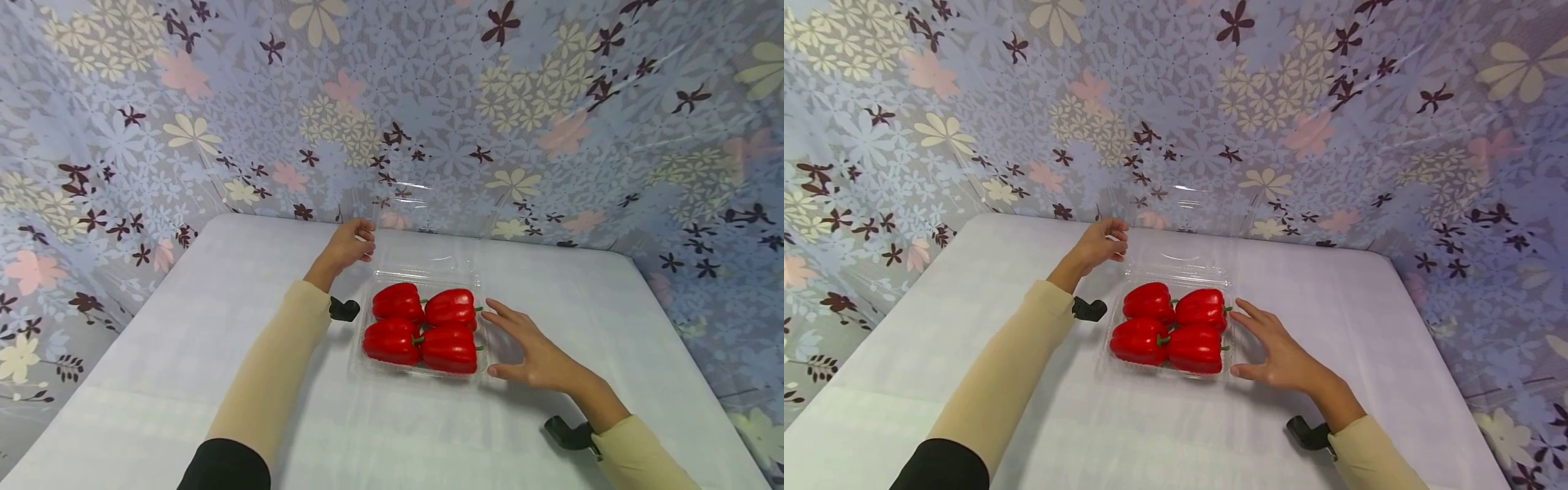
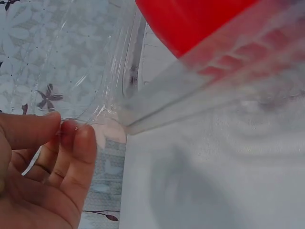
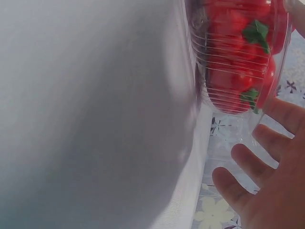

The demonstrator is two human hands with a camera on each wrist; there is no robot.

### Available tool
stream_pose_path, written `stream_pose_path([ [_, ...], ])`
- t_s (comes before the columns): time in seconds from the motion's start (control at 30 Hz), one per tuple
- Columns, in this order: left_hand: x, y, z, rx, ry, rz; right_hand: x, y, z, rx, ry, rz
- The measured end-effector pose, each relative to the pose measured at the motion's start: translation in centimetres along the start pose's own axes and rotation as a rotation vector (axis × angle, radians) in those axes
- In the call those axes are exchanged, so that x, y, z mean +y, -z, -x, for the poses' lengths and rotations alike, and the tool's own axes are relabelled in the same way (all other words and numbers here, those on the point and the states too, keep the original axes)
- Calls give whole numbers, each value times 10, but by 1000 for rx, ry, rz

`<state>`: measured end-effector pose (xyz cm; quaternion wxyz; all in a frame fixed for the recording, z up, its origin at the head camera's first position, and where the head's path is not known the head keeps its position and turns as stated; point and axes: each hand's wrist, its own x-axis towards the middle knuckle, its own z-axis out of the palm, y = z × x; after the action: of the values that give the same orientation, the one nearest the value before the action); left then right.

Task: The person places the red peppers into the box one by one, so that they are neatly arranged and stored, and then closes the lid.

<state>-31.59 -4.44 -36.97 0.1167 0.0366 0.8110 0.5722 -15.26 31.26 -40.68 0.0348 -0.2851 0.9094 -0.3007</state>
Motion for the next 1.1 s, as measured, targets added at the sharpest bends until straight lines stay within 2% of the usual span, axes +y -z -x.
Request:
stream_pose_path([
  [0.27, -3, -2, 1, 31, -15, 38, 0, 3, -2, -19, -4, 3],
  [0.4, -7, -1, -1, 46, -29, 48, 9, 14, -13, 9, -31, -26],
  [0.53, -9, -1, 1, 56, -35, 70, 21, 30, -34, 47, -116, -10],
  [0.77, -7, -4, 3, 54, -48, 73, 45, 59, -68, -3, -310, -14],
  [0.93, -5, -3, 4, 62, -39, 52, 52, 75, -95, -14, -429, -148],
  [1.1, -3, -4, 3, 75, -40, 37, 45, 76, -117, 48, -481, -369],
])
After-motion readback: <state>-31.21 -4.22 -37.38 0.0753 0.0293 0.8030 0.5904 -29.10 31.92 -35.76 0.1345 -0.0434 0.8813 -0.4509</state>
